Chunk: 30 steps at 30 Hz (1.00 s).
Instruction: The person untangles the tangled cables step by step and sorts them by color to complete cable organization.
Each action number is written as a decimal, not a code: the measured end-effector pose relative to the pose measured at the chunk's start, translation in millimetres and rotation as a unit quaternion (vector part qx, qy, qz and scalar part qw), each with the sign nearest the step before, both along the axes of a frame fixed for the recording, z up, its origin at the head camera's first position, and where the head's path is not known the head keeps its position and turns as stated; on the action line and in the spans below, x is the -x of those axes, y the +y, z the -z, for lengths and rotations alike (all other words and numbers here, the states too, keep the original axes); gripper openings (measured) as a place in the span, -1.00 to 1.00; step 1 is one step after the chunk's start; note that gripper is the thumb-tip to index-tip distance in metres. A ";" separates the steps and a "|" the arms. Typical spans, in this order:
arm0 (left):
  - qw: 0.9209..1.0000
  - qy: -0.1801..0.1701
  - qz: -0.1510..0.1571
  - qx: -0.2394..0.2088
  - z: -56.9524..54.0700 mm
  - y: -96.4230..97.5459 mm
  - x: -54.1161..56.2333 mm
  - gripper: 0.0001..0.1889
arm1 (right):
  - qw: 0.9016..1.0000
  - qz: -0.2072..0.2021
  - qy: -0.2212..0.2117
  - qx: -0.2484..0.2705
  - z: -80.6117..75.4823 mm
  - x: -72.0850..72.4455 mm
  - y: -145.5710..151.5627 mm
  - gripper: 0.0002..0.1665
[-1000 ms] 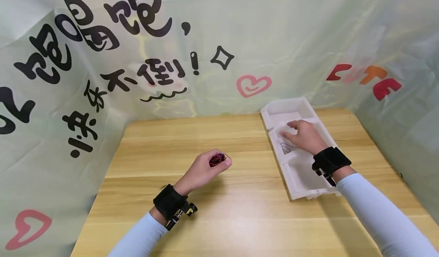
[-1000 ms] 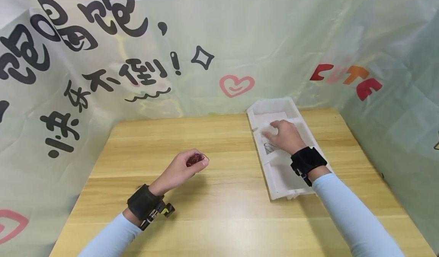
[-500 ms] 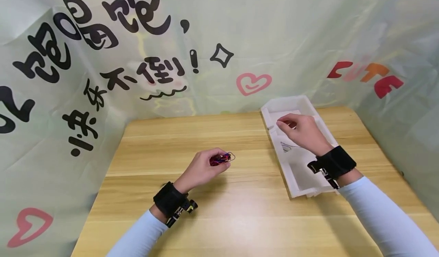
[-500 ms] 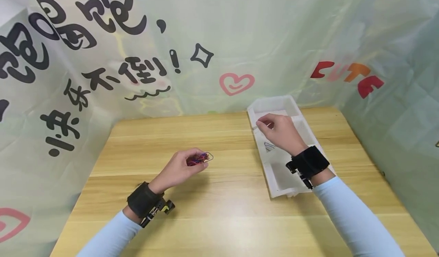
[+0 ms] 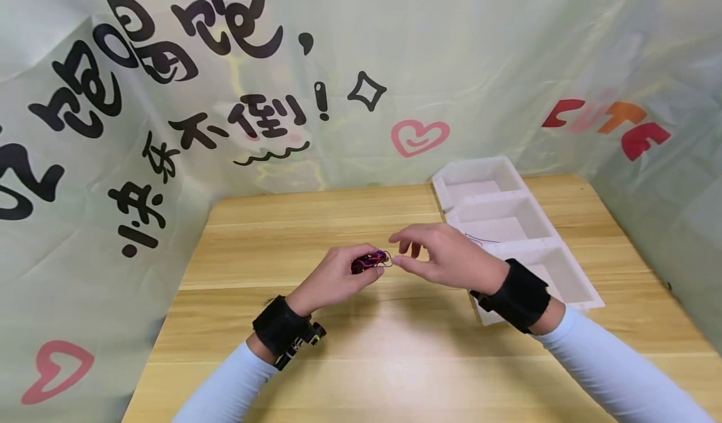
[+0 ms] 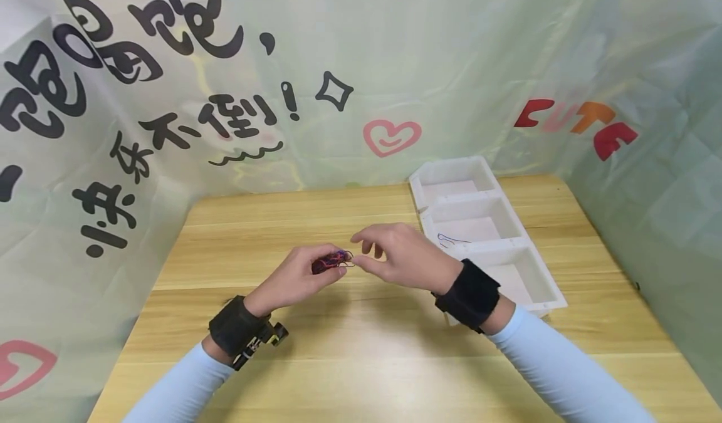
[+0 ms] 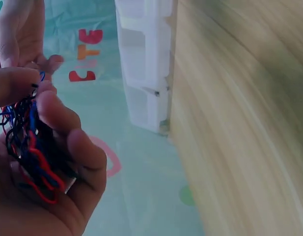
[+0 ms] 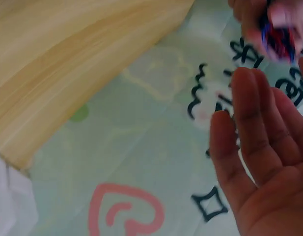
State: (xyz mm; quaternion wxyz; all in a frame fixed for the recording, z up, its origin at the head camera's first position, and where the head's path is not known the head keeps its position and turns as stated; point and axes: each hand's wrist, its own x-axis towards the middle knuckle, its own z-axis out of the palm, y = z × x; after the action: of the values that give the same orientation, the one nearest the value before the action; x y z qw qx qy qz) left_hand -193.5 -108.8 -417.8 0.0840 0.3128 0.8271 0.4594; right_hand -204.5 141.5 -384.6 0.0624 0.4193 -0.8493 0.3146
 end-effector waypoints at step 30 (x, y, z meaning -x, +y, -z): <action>0.984 0.117 -0.021 0.134 -12.6 2.5 -5.8 -0.80 | 0.960 -0.008 0.276 -0.039 9.6 -6.5 -28.1 -0.90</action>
State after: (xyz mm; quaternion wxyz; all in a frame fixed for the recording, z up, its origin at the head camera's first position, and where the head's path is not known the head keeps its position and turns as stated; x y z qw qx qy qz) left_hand -187.7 -106.4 -405.3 0.0183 0.3326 0.8916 0.3069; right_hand -198.0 113.4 -394.2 0.2759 0.4985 -0.8073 0.1539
